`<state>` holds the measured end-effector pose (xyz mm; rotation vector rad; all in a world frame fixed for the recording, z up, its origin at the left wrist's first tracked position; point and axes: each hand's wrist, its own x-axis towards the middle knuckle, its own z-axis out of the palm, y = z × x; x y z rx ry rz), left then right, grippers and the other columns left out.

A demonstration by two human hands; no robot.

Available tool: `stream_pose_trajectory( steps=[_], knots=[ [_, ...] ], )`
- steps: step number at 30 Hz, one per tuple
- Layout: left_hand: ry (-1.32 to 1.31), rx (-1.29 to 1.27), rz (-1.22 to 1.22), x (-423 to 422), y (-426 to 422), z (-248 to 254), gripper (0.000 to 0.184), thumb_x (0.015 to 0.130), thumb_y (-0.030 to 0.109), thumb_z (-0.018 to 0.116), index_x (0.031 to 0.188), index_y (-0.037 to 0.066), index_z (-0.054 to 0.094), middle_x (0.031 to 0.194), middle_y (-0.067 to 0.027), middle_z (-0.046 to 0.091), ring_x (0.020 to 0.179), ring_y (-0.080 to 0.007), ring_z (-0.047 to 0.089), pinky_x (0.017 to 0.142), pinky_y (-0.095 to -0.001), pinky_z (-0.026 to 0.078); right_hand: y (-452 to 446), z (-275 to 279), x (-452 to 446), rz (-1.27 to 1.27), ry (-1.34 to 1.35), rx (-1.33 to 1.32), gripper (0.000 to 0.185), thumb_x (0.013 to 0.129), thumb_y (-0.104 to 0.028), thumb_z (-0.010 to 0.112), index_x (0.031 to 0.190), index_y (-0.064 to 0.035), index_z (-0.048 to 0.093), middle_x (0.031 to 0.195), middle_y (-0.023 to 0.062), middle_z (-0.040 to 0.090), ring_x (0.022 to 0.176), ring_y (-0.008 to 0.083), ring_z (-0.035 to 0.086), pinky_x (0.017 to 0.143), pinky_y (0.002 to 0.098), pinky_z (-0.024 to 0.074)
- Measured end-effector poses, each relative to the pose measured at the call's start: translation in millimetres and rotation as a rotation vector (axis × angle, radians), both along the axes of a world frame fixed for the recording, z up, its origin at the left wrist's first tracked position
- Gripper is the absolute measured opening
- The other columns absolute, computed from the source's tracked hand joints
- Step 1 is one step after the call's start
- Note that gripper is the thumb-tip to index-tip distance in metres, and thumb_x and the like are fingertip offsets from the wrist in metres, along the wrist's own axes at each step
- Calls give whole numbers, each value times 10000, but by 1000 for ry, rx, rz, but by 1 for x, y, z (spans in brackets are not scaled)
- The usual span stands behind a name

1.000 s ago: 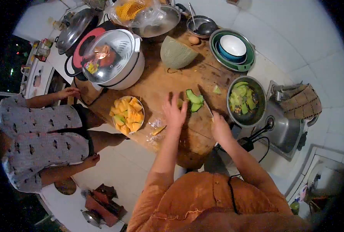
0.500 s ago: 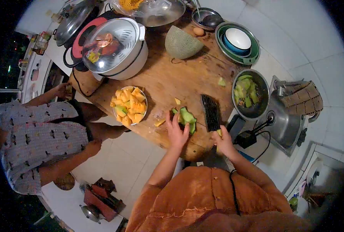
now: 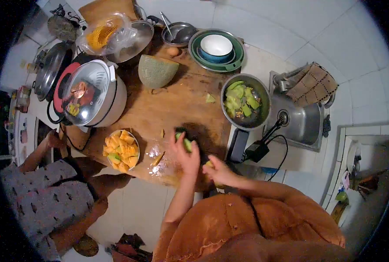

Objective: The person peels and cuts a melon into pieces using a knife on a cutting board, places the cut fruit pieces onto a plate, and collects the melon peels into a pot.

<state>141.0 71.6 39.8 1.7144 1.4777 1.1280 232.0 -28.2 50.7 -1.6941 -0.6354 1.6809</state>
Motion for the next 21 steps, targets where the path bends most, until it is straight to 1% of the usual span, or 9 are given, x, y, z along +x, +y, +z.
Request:
stream_pose_trajectory(
  steps=[3, 6, 9, 14, 15, 16, 18, 20, 21],
  knots=[
    [-34, 55, -162, 48, 13, 25, 480, 680, 131, 672, 1132, 62, 525, 1334, -238, 330, 1232, -402, 320, 1017, -460, 274, -8, 10, 42, -142, 35, 194, 233, 876, -133, 548, 1059, -76, 416, 736, 10, 555, 564, 78, 473, 456, 226, 396],
    [-19, 140, -323, 102, 23, 54, 504, 658, 164, 687, 1132, 79, 538, 1339, -233, 330, 1256, -405, 287, 1042, -481, 234, -5, 42, 88, -340, -17, 122, 180, 867, -134, 569, 1002, -85, 460, 754, 28, 595, 530, 88, 501, 455, 224, 433],
    [-57, 308, -458, 144, 39, 56, 439, 663, 162, 688, 1064, 55, 544, 1318, -245, 346, 1214, -430, 330, 1014, -507, 274, -8, 56, 124, -514, -101, 240, 163, 859, -146, 585, 972, -81, 487, 736, 24, 583, 540, 92, 500, 461, 231, 427],
    [192, 192, -343, 120, 55, 33, 452, 673, 161, 678, 1089, 50, 540, 1258, -233, 414, 1172, -424, 365, 988, -520, 294, -15, 47, 175, -633, -343, 157, 244, 873, -197, 569, 1025, -41, 459, 720, 15, 550, 533, 86, 477, 454, 235, 401],
    [247, 77, -317, 99, 59, 29, 471, 681, 161, 670, 1118, 52, 532, 1241, -232, 432, 1161, -418, 375, 982, -515, 300, -18, 44, 184, -610, -227, 202, 304, 876, -197, 564, 1097, -34, 433, 732, 27, 558, 538, 90, 482, 457, 232, 405],
    [301, 157, -213, 78, 62, 4, 500, 714, 164, 647, 1179, 52, 501, 1211, -233, 466, 1132, -409, 405, 967, -494, 324, -18, 42, 185, -619, -207, 210, 312, 879, -200, 561, 1104, -28, 430, 736, 31, 561, 539, 92, 484, 458, 232, 406],
    [403, -150, -85, 25, 70, 9, 511, 762, 178, 622, 1228, 49, 457, 1189, -237, 488, 1082, -420, 451, 942, -468, 367, -22, 41, 186, -642, -178, 222, 327, 884, -206, 555, 1116, -18, 423, 742, 39, 566, 540, 95, 487, 458, 232, 409],
    [648, -56, 98, -22, 81, -30, 553, 754, 187, 647, 1239, 35, 429, 1168, -265, 475, 1064, -415, 466, 894, -419, 416, -20, 42, 183, -640, -170, 232, 304, 883, -201, 557, 1091, -17, 435, 740, 43, 570, 539, 94, 490, 454, 230, 409],
    [765, -208, 61, -31, 82, -13, 495, 759, 212, 647, 1184, 26, 472, 1166, -273, 470, 1044, -408, 486, 881, -426, 422, -17, 42, 181, -635, -165, 241, 292, 882, -199, 559, 1078, -16, 441, 739, 46, 571, 539, 93, 492, 452, 229, 409]
  ],
)
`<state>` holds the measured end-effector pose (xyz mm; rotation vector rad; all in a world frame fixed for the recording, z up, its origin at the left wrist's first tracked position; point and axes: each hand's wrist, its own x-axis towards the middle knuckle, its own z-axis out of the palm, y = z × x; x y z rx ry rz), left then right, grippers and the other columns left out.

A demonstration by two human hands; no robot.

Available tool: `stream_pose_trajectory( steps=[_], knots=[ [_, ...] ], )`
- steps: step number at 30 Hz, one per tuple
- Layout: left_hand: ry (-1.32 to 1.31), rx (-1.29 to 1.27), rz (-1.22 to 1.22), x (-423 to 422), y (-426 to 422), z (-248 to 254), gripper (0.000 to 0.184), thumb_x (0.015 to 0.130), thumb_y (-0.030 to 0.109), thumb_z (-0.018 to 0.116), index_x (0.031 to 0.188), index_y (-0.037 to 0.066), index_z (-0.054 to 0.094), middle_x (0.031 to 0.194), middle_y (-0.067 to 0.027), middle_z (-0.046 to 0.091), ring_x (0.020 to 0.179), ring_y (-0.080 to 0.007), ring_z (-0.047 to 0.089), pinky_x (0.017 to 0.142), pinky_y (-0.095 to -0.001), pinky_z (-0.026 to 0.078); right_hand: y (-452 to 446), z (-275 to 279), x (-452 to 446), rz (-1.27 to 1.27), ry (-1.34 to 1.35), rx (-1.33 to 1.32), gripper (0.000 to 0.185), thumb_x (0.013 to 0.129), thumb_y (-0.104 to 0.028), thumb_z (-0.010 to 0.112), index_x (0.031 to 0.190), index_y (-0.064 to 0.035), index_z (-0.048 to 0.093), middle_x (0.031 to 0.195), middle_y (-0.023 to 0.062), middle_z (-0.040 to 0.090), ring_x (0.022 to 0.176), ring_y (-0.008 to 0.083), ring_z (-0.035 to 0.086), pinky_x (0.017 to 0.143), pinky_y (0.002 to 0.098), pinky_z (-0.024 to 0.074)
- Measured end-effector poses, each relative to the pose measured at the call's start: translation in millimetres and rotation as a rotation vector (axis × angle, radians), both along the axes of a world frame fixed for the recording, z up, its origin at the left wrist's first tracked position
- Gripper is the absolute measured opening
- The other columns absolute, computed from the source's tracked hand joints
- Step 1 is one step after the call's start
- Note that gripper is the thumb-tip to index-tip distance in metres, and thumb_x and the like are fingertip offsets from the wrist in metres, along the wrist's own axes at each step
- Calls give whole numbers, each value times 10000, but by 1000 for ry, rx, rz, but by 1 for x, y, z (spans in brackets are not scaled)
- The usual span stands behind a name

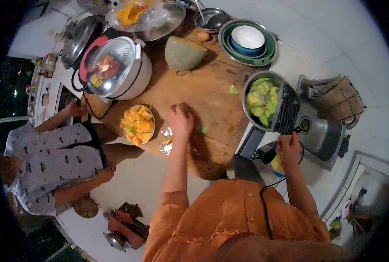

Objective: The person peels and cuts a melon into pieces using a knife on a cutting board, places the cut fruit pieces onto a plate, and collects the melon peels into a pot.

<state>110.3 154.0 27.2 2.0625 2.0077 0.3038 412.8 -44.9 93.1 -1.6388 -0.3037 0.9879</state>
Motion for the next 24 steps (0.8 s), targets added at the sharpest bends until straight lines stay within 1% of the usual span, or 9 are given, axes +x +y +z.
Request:
stream_pose_trajectory(
  steps=[1, 3, 7, 9, 12, 15, 19, 23, 24],
  knots=[
    [50, 106, -87, -14, 6, -11, 442, 765, 255, 644, 1115, 17, 516, 1154, -260, 481, 1004, -409, 504, 859, -426, 435, 2, -1, 0, 27, 6, 23, 265, 882, -195, 560, 1047, -22, 446, 736, 45, 572, 537, 92, 492, 453, 226, 408],
    [-7, -25, -6, -14, -1, -12, 403, 747, 267, 676, 994, -18, 535, 994, -242, 519, 942, -391, 513, 818, -433, 445, 4, -1, -3, 95, 25, 60, 213, 882, -189, 562, 984, -34, 457, 732, 45, 575, 533, 90, 493, 455, 221, 407],
    [-33, 15, -193, 2, -39, -13, 500, 730, 317, 697, 1029, -37, 510, 991, -247, 519, 927, -393, 523, 796, -432, 458, 13, 13, -12, 132, -43, 63, 166, 882, -177, 559, 918, -46, 463, 731, 49, 582, 507, 96, 493, 447, 228, 421],
    [-94, -161, -275, 14, -59, 2, 444, 805, 285, 627, 1088, -18, 468, 1082, -254, 491, 984, -409, 523, 798, -459, 463, 11, 9, -10, 126, -35, 53, 150, 886, -173, 544, 899, -43, 472, 727, 49, 580, 502, 93, 489, 438, 231, 419],
    [-34, -338, -306, 25, -71, -20, 359, 792, 168, 606, 1069, -19, 476, 1080, -271, 495, 942, -421, 550, 765, -449, 484, 10, 11, -8, 142, -40, 29, 148, 882, -163, 534, 885, -29, 471, 710, 50, 564, 504, 96, 482, 446, 236, 416],
    [1, -402, -339, 37, -73, -19, 347, 737, 70, 593, 1049, -27, 477, 1053, -283, 505, 872, -418, 569, 741, -435, 497, 9, 22, -13, 111, -54, -20, 162, 870, -153, 532, 885, -6, 465, 682, 50, 535, 509, 103, 470, 472, 237, 409],
    [-89, -291, -465, 35, -70, -6, 168, 750, 7, 529, 906, -40, 489, 942, -264, 529, 874, -419, 557, 751, -473, 473, 6, 20, -4, 129, -35, 12, 166, 883, -169, 535, 897, -15, 475, 682, 46, 537, 515, 105, 481, 470, 242, 408],
    [-498, -180, -357, 67, -57, 32, 147, 749, 65, 594, 836, -21, 513, 854, -219, 552, 765, -382, 534, 697, -448, 454, 1, 22, 7, 50, -27, 81, 166, 886, -180, 537, 886, -25, 477, 693, 42, 540, 521, 100, 483, 464, 240, 406],
    [-551, -164, -296, 83, -55, 45, 172, 756, 68, 614, 887, -5, 531, 860, -192, 557, 767, -354, 539, 680, -403, 462, 1, 24, 11, 42, -34, 81, 165, 886, -182, 537, 879, -29, 475, 695, 41, 541, 521, 99, 480, 462, 238, 404]
  ],
)
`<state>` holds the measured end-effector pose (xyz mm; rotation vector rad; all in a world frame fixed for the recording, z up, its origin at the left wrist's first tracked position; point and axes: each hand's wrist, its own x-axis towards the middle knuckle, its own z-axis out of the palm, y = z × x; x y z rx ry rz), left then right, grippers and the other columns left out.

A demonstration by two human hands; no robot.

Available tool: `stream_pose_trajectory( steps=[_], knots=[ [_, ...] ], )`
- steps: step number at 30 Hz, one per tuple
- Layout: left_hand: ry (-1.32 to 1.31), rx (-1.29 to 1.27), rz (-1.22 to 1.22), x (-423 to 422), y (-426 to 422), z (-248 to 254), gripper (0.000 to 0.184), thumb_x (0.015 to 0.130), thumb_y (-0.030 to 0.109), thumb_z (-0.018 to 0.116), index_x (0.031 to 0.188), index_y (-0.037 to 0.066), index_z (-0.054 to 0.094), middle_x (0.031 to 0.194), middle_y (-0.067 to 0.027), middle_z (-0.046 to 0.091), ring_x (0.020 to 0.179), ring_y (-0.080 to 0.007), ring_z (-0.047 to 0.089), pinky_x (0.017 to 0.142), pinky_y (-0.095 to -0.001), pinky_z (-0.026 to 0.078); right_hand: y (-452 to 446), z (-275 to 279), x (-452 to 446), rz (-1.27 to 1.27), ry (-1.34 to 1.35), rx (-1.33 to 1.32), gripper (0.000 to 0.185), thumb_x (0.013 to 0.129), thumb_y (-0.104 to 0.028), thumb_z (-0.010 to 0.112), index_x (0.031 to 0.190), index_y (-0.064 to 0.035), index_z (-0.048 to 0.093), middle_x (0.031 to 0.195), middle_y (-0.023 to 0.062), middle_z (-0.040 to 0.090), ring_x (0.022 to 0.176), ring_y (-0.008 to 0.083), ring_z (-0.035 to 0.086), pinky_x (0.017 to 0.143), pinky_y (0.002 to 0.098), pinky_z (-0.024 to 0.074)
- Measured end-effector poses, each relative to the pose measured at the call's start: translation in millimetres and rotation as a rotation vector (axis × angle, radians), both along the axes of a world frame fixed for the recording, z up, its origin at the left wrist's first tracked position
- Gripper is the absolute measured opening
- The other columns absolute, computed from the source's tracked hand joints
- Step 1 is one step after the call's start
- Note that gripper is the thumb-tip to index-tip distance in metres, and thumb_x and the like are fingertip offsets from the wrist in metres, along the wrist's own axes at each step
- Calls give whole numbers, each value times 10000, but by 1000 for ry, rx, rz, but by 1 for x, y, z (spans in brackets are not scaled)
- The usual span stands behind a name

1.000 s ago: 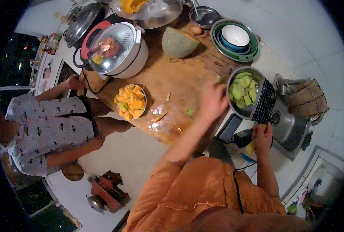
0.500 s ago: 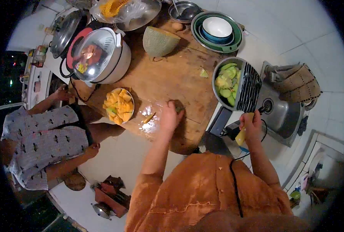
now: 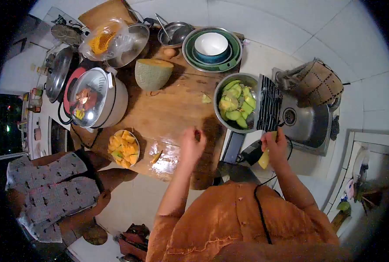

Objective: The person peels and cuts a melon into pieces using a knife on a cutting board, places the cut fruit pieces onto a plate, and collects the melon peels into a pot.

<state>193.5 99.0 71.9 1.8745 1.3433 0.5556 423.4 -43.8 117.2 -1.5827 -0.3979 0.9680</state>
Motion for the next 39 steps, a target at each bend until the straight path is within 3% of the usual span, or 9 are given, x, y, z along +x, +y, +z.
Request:
stream_pose_trajectory(
  steps=[6, 9, 12, 14, 15, 18, 28, 33, 39],
  knots=[
    [-448, -159, -40, 76, 23, 16, 299, 788, 56, 594, 1084, 41, 556, 926, -180, 563, 838, -334, 571, 717, -369, 473, -5, 9, 15, -178, 47, -49, 135, 880, -166, 537, 898, -51, 468, 700, 34, 541, 526, 84, 465, 458, 223, 395],
    [-167, 165, 81, 74, 76, -21, 379, 780, 33, 575, 1155, 59, 523, 1011, -192, 536, 888, -353, 567, 747, -389, 480, -17, 3, 30, -162, -103, -98, 117, 872, -152, 541, 903, -69, 465, 698, 33, 538, 529, 83, 466, 454, 223, 394],
    [253, 431, -157, 66, 100, -70, 443, 768, 5, 546, 1202, 68, 484, 1069, -209, 503, 904, -379, 561, 761, -413, 487, -17, 9, 35, -209, -20, -98, 107, 866, -132, 547, 877, -87, 452, 699, 29, 526, 511, 90, 461, 447, 223, 391],
    [241, 37, -200, 69, 114, -97, 380, 767, 4, 526, 1144, 45, 491, 1075, -230, 501, 913, -396, 561, 759, -444, 486, -22, 8, 40, -214, -13, -85, 127, 862, -160, 567, 883, -85, 467, 701, 24, 539, 512, 90, 470, 448, 229, 399],
    [473, 119, -295, 74, 109, -76, 332, 775, 16, 526, 1106, 29, 500, 1057, -231, 520, 906, -396, 565, 753, -448, 488, -26, 4, 44, -190, -45, -87, 151, 859, -189, 584, 889, -82, 482, 700, 21, 553, 517, 88, 479, 450, 235, 408],
    [509, 124, -391, 67, 106, -127, 241, 795, 55, 522, 1031, 9, 512, 983, -238, 573, 846, -400, 585, 718, -463, 492, -31, 0, 48, -142, -43, -75, 180, 864, -228, 588, 892, -76, 498, 700, 22, 570, 518, 86, 488, 452, 241, 417],
    [127, 28, 79, 34, 33, -32, 190, 815, 154, 595, 923, 5, 548, 717, -197, 567, 661, -370, 536, 634, -398, 467, -17, 2, 29, -109, 55, -78, 157, 857, -144, 559, 922, -30, 472, 682, 46, 569, 493, 110, 489, 461, 253, 434],
    [-366, 5, -82, 84, 8, 6, 381, 809, 120, 631, 1157, 44, 498, 828, -128, 570, 654, -218, 517, 610, -329, 458, -13, 15, 21, -101, 99, 7, 182, 871, -164, 557, 955, -36, 461, 645, 29, 529, 504, 101, 494, 446, 244, 423],
    [-263, 23, -175, 75, -27, 8, 375, 792, 87, 619, 1138, 16, 493, 820, -136, 572, 700, -265, 561, 631, -344, 459, -13, 7, 21, -72, 78, -8, 218, 859, -146, 572, 998, -27, 454, 685, 43, 566, 507, 93, 492, 441, 239, 418]
  ],
)
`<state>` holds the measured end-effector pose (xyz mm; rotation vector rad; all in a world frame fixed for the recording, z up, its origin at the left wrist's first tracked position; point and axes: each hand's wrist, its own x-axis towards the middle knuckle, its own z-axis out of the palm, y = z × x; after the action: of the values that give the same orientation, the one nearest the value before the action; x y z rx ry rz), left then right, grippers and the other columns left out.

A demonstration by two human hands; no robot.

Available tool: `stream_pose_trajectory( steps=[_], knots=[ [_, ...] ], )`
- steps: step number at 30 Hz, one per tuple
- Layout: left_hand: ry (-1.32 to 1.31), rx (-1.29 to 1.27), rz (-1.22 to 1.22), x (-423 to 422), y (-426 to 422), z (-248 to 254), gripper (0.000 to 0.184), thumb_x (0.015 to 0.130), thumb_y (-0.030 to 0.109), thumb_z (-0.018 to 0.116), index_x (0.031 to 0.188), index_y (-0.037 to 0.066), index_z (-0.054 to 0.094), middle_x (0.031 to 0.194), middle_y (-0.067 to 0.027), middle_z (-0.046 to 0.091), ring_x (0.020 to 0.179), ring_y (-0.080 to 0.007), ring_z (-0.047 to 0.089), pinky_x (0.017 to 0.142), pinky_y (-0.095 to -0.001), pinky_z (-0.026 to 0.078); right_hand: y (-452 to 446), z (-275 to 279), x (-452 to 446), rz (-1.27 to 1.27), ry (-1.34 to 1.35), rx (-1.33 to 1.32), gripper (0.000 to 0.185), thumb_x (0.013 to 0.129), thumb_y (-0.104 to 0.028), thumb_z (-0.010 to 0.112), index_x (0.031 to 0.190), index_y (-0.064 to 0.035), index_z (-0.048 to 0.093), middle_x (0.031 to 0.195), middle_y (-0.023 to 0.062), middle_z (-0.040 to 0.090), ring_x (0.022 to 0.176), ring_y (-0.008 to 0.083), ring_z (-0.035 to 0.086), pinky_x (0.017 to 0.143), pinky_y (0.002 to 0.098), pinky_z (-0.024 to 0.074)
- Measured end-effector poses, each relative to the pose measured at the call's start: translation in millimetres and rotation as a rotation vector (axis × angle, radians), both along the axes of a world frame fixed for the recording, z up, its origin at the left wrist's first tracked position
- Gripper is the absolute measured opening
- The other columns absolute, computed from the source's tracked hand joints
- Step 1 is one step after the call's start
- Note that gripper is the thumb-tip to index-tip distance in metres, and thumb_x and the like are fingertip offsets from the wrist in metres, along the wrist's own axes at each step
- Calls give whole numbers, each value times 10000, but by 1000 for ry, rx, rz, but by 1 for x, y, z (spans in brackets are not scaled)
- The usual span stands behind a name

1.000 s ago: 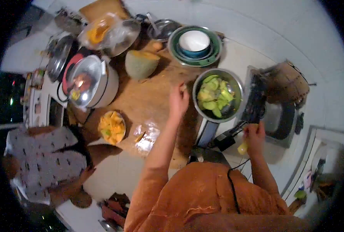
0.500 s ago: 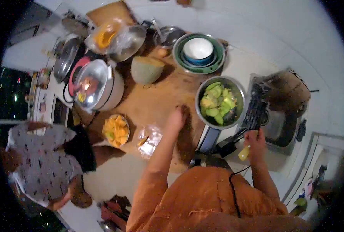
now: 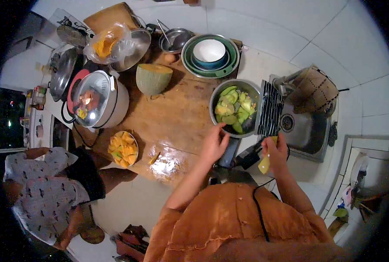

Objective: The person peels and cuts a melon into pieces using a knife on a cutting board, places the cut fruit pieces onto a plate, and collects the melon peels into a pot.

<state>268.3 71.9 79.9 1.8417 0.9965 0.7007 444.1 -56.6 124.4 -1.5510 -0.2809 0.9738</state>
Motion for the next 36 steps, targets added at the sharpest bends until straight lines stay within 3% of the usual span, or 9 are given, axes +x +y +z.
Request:
stream_pose_trajectory(
  steps=[10, 18, 20, 25, 28, 30, 33, 34, 36],
  knots=[
    [312, -190, 319, -137, -50, -25, 164, 823, 125, 577, 949, 21, 591, 896, -180, 607, 833, -345, 602, 743, -398, 478, 35, -5, -41, 501, 44, -124, 125, 898, -153, 476, 931, -43, 428, 733, 66, 587, 490, 92, 473, 446, 245, 421],
    [293, -133, 693, -198, -75, -55, 131, 787, 84, 616, 872, 22, 538, 737, -133, 569, 677, -236, 574, 642, -345, 469, 94, -67, -128, 672, 151, -160, 177, 903, -229, 510, 927, -63, 452, 785, 45, 582, 616, 90, 509, 538, 239, 437],
    [332, 122, 740, -221, -71, -75, 267, 776, 72, 633, 997, 12, 496, 857, -130, 531, 673, -206, 537, 619, -314, 464, 115, -85, -147, 636, 140, -138, 168, 903, -224, 505, 914, -63, 457, 779, 49, 575, 637, 114, 517, 558, 264, 444],
    [274, 106, 870, -252, -46, -102, 530, 736, 27, 624, 1221, -10, 413, 1071, -160, 520, 909, -264, 542, 794, -347, 456, 143, -123, -179, 660, -47, -177, 157, 909, -212, 509, 875, -77, 437, 847, 55, 602, 759, 154, 552, 690, 302, 463],
    [311, 45, 759, -264, -22, -113, 559, 695, -8, 628, 1212, -6, 416, 1083, -157, 527, 943, -281, 532, 852, -362, 432, 149, -121, -173, 870, -308, -361, 369, 854, -192, 567, 1175, -40, 465, 1004, 136, 557, 878, 212, 540, 789, 323, 454],
    [374, 208, 661, -274, -17, -118, 480, 715, -28, 603, 1165, -18, 436, 1026, -144, 540, 934, -256, 534, 840, -345, 435, 140, -91, -155, 922, -547, -141, 514, 837, -192, 580, 1294, -40, 399, 1152, 158, 499, 1002, 238, 521, 857, 324, 433],
    [244, -17, 733, -299, -17, -157, 392, 728, -43, 620, 1093, -23, 478, 994, -178, 516, 922, -283, 532, 839, -350, 449, 155, -33, -85, 687, -684, 275, 398, 779, -99, 607, 1158, -22, 512, 1151, 175, 524, 1107, 323, 486, 944, 391, 390],
    [165, -25, 730, -306, -16, -175, 361, 738, -47, 612, 1072, -27, 477, 993, -170, 516, 918, -271, 534, 842, -347, 448, 169, -34, -52, 625, -868, 228, 376, 827, -73, 562, 1196, -55, 488, 1098, 100, 516, 968, 193, 523, 834, 310, 436],
    [195, -65, 721, -294, -14, -145, 298, 776, -43, 576, 1050, -26, 458, 997, -143, 513, 944, -234, 523, 834, -331, 453, 207, -36, 11, 405, -649, 119, 289, 820, -24, 550, 1109, -37, 545, 937, 63, 554, 849, 157, 554, 728, 287, 467]
  ],
)
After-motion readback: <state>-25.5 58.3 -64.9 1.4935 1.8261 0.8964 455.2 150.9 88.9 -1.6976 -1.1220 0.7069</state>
